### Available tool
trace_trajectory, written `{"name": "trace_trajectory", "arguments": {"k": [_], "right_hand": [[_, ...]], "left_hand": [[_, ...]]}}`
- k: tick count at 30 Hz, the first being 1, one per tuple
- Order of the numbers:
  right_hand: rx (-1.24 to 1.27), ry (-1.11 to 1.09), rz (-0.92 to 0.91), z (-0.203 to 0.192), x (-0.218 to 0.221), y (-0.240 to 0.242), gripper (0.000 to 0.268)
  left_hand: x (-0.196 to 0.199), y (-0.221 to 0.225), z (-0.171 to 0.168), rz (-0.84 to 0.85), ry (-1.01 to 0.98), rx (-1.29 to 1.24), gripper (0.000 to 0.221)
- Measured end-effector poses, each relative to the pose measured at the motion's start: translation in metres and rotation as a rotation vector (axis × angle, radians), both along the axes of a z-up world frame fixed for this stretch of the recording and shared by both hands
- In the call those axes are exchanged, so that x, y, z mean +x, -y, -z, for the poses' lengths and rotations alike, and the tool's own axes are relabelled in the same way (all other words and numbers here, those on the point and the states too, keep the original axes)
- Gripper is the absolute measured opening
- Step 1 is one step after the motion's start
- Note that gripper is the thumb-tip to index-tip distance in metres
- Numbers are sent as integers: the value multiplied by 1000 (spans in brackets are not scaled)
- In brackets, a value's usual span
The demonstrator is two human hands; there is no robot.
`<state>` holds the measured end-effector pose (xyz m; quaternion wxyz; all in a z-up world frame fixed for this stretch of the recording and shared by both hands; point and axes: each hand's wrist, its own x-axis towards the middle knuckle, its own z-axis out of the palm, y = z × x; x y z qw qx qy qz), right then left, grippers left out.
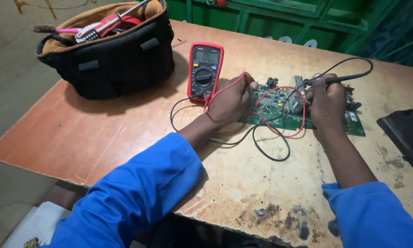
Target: Measuring electrical properties on a circuit board using a digital multimeter.
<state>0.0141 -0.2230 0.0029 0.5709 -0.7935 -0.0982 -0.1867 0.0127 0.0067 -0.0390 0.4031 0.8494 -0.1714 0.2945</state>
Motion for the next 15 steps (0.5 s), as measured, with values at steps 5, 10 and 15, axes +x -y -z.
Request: {"name": "trace_trajectory", "arguments": {"k": [5, 10, 15], "right_hand": [[93, -159, 77, -4, 6, -3, 17], [89, -163, 91, -3, 7, -4, 15], [110, -157, 57, 1, 11, 0, 12]], "left_hand": [[-3, 2, -2, -81, 189, 63, 28], [-3, 2, 0, 72, 115, -56, 31], [1, 5, 3, 24, 160, -27, 33]]}}
